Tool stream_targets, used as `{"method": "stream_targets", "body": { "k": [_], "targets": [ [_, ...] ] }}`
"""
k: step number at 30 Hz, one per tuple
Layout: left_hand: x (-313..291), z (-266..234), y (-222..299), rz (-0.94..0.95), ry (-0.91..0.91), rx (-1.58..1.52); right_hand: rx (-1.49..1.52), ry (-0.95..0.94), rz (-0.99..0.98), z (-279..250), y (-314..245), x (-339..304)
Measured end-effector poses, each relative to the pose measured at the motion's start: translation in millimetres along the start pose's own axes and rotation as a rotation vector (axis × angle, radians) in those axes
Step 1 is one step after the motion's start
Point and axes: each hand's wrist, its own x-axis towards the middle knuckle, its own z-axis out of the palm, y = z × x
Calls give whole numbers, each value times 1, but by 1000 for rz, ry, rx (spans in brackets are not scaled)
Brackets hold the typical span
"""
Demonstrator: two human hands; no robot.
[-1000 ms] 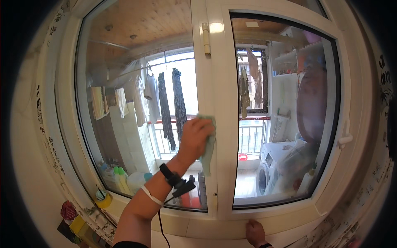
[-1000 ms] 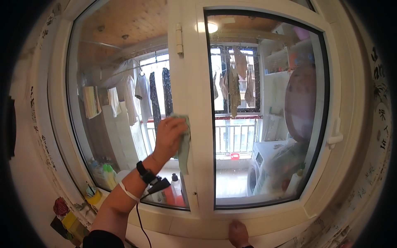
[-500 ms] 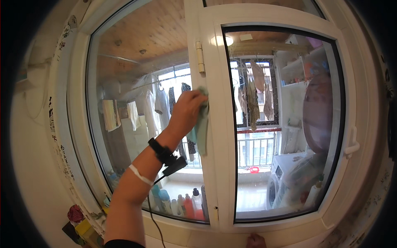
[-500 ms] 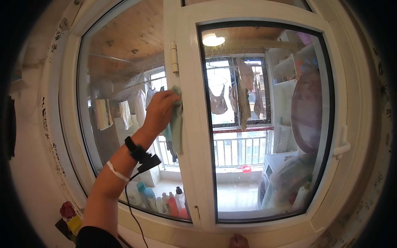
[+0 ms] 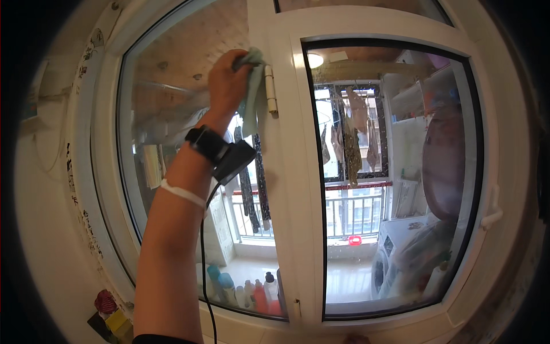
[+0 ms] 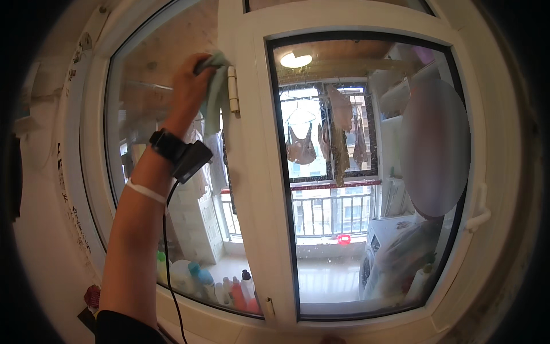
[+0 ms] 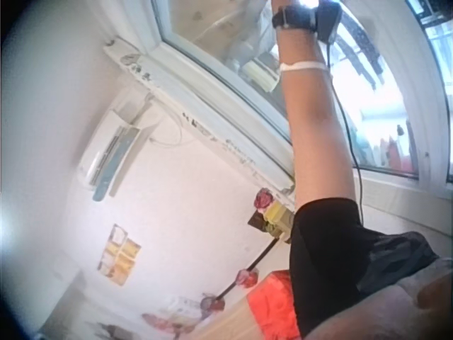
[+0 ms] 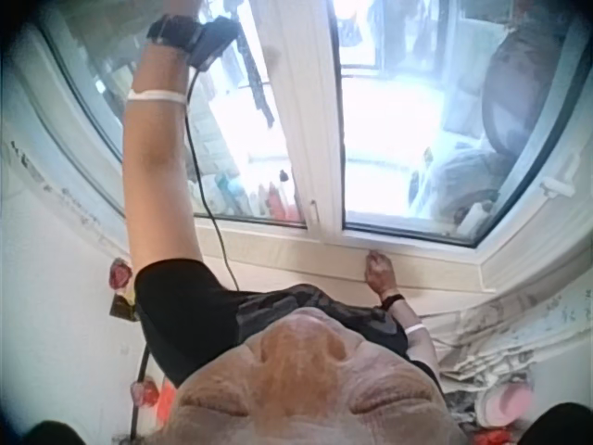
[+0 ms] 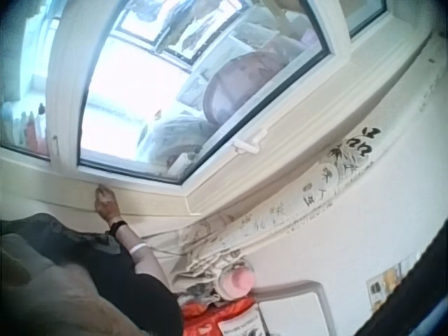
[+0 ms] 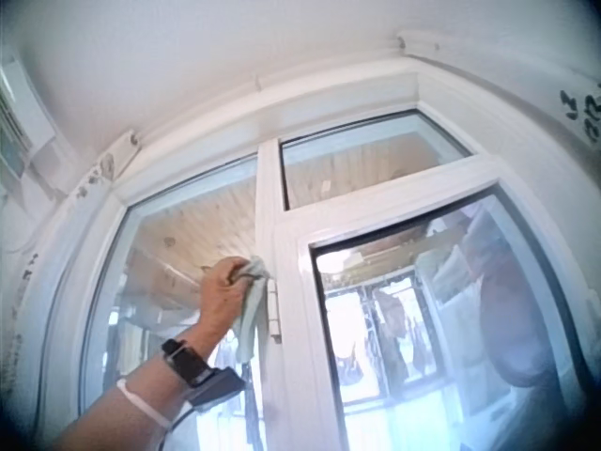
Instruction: The person wipes the window frame and glass panels with a cloth, cleaning different sections and moving around the window latch. They occasionally fold the cloth to use a cleaner section while wiping the surfaces.
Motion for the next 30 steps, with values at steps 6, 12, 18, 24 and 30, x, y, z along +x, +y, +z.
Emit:
{"method": "stream_targets", "body": {
  "k": [6, 12, 18, 24, 30],
  "targets": [
    [-105, 16, 3, 112, 14, 121, -4, -43, 54, -10, -12, 18],
    [-245, -14, 41, 193, -241, -1, 7, 40, -29, -4, 9, 29],
    [-254, -26, 66, 110, -362, -131, -22, 131, -65, -10, -3, 27],
    [-166, 27, 56, 472, -319, 94, -9, 111, -39, -9, -1, 26],
    [-94, 53, 40, 501, -94, 287, -39, 49, -28, -12, -7, 31]
  ]
}}
